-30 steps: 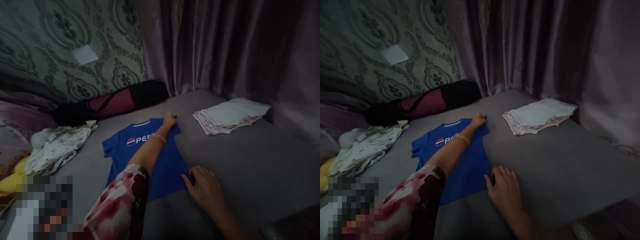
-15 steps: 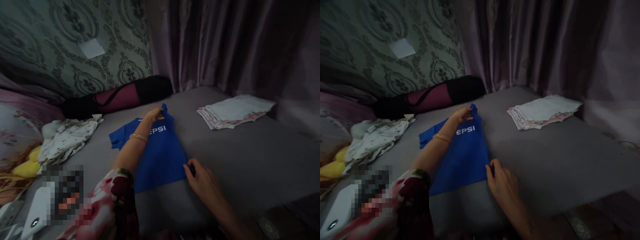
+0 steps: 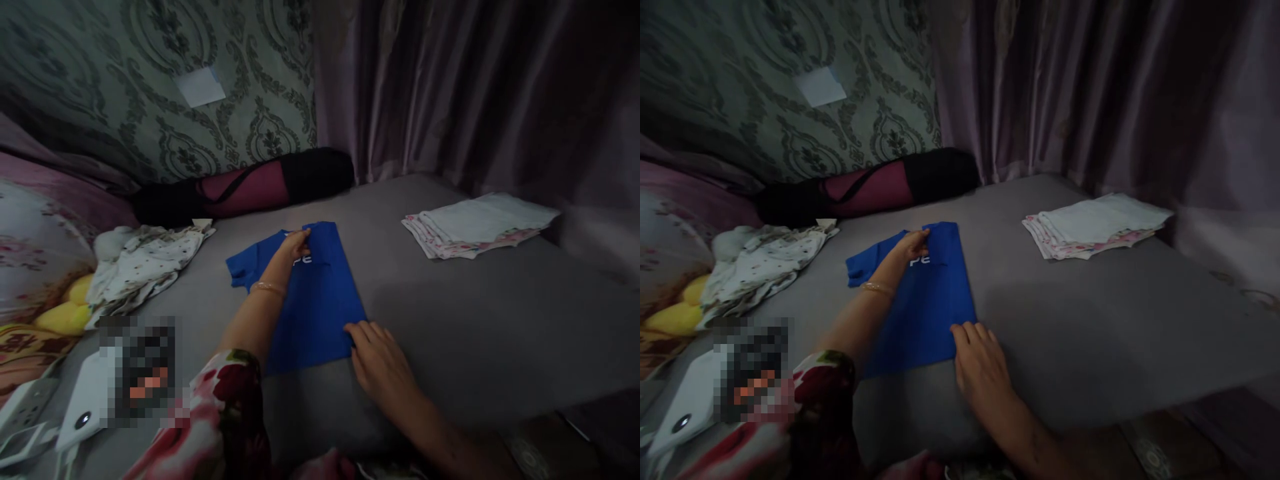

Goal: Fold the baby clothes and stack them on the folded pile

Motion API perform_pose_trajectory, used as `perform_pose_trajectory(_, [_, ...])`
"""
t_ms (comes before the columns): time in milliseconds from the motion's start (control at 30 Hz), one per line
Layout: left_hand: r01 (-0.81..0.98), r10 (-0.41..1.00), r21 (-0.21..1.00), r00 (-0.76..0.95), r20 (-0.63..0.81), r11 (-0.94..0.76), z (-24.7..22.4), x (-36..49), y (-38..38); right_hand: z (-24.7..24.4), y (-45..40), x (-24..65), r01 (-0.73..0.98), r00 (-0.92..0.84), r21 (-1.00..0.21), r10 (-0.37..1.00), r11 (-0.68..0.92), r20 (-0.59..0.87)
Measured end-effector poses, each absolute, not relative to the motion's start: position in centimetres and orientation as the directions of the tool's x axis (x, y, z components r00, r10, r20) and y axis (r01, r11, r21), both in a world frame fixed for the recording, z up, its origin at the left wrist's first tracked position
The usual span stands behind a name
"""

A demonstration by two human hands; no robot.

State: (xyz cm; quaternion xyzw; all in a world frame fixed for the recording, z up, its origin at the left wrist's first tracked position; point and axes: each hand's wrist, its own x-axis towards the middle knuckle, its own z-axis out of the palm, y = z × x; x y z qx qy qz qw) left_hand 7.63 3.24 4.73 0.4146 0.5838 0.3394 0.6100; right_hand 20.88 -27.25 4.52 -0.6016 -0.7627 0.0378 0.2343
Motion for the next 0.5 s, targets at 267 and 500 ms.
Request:
perform_pose_trajectory(267, [0.189,0.928,0.908,-0.078,-0.365,0.373,3.4,7.8,3.0,5.3,-27.5,22.2,0.824,-0.282,-0.437,0.93,0.362,0.237])
perform_pose_trajectory(500, [0.325,0.951,0.895,-0.076,-0.299,0.307,2.6,8.1,3.3,6.4,-23.3,25.2,0.819,-0.257,-0.465,0.94,0.336,0.226])
